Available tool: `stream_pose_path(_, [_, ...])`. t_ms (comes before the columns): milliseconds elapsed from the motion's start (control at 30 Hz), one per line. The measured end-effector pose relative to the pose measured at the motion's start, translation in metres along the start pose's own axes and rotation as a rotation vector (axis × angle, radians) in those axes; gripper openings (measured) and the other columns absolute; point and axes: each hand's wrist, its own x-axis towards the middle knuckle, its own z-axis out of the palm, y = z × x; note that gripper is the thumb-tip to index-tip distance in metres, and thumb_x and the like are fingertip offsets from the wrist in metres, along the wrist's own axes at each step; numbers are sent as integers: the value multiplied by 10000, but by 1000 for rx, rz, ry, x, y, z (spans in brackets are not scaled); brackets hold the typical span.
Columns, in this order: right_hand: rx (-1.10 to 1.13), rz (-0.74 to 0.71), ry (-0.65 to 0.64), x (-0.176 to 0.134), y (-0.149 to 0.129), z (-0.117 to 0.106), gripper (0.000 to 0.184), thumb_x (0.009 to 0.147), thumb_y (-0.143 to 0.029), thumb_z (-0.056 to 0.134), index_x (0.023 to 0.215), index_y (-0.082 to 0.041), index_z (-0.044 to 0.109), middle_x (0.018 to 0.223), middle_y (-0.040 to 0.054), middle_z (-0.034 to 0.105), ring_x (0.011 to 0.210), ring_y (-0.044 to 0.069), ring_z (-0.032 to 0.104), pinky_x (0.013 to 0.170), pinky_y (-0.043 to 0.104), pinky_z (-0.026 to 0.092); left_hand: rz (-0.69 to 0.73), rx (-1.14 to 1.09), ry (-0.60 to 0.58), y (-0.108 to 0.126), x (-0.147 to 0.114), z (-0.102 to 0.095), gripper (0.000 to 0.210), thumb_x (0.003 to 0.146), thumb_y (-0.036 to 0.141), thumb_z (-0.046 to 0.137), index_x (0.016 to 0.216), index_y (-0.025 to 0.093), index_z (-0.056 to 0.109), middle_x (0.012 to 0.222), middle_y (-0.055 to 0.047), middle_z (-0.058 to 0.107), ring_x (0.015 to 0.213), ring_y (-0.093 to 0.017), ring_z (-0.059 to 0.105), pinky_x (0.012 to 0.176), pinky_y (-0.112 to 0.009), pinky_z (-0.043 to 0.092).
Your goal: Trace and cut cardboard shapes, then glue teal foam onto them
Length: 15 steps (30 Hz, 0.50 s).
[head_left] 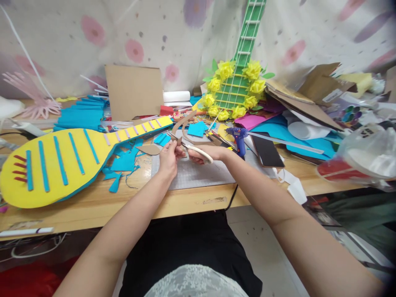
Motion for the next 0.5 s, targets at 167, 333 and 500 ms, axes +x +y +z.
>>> stream_pose_path(167, [38,-3,44,2,-1,7,554,744,-723,453,693,-182,344,556,-73,292,460,37,286,413,181,261,-3,-3,1,3,-1,1,207,757,258,630,621,149,518,427,70,480,376,-43,474,446,-148,398])
stream_pose_path(333, [75,-17,41,3,1,7,565,713,-728,495,688,-187,332,553,-83,262,454,30,261,406,174,236,-24,12,-19,3,-4,1,207,771,285,626,646,147,536,434,59,494,376,-53,485,438,-154,405])
stream_pose_path(500, [135,-14,12,0,4,5,578,696,-736,508,709,-182,344,578,-78,276,474,30,276,429,176,244,-47,81,-79,-1,-3,-2,258,764,359,605,630,145,551,444,32,520,397,-86,522,462,-195,450])
